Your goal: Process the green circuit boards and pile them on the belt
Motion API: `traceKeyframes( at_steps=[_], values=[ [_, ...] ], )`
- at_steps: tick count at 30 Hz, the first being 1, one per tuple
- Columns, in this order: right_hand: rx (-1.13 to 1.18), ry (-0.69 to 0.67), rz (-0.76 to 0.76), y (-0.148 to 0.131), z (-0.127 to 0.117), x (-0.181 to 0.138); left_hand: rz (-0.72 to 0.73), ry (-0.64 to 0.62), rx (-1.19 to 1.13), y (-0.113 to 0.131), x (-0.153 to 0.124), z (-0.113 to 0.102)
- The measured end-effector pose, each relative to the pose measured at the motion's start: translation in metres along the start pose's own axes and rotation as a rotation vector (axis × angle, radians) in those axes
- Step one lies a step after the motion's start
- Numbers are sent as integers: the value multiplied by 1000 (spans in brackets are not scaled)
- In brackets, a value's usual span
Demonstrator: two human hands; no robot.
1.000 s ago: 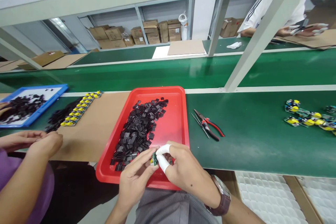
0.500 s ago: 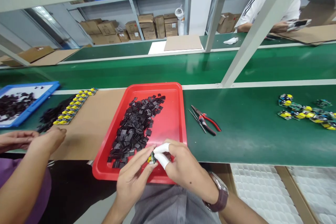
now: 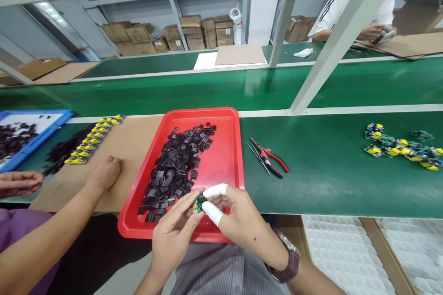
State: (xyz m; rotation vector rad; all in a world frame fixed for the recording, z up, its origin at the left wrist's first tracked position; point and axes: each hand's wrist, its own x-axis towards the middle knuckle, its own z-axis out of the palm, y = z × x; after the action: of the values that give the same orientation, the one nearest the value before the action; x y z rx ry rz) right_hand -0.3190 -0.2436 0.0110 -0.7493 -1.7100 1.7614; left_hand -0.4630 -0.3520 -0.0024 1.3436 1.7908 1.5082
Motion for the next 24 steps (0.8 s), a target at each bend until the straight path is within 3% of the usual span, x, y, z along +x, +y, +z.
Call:
traceKeyframes(
  at_steps=[6,18,24],
  values=[
    [-48,-4,-39,-4,-4,5,-12,-16,-4,1,2,1],
    [-275,26,-253,3,0,-2,180,10,155,-7,-3,3],
    [7,3,-107,10,3,7,71,-23,114,-1,4,0]
  ],
)
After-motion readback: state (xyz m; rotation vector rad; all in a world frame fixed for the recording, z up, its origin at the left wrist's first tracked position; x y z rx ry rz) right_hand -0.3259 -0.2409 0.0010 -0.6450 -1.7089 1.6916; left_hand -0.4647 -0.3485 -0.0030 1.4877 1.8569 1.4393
